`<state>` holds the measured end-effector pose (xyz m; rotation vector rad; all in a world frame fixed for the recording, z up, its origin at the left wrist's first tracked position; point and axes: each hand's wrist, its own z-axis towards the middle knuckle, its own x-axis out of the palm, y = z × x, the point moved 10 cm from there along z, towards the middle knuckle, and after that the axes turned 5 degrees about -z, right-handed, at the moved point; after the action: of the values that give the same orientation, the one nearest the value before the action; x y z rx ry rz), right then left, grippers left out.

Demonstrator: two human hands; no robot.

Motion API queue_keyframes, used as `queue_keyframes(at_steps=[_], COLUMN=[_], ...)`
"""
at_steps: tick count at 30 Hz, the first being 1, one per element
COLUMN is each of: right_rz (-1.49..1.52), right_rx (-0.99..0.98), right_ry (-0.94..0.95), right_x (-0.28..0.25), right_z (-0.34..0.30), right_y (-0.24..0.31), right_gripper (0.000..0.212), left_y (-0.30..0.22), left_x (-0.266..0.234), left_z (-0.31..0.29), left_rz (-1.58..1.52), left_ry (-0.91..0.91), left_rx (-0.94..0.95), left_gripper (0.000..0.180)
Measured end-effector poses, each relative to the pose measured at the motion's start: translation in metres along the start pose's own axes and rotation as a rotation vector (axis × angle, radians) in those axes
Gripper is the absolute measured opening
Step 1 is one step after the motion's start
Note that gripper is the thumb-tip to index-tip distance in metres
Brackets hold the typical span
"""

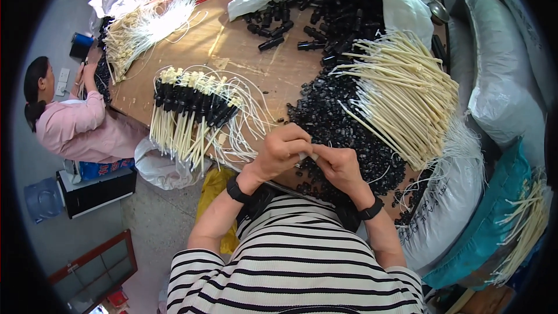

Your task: Manually assembling small black components onto thin white rods at a workbench.

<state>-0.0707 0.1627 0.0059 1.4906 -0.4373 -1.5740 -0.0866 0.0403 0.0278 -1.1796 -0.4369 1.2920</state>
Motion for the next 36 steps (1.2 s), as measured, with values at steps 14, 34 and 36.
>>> queue_keyframes(at_steps=[14,34,36], right_rz=[0.252,0.144,0.048], right_rx=[0.468,0.325,0.268], right_ry=[-0.113,-0.158,-0.172], right_x=[-0.003,0.0,-0.002], right_z=[-0.012,0.002,0.001], right_y=[-0.063,-0.042,-0.036], right_gripper=[0.01,0.008,0.008], left_y=[0.113,0.064,0.056], left_x=[-0.037,0.019,0.012], left_z=[0.006,-0.006,-0.002], left_rz=[0.065,-0.101,-0.078], left_ry=[-0.097,-0.159,-0.212], left_rx=[-0.483,-0.651,-0.588], left_gripper=[0.023,0.018,0.011])
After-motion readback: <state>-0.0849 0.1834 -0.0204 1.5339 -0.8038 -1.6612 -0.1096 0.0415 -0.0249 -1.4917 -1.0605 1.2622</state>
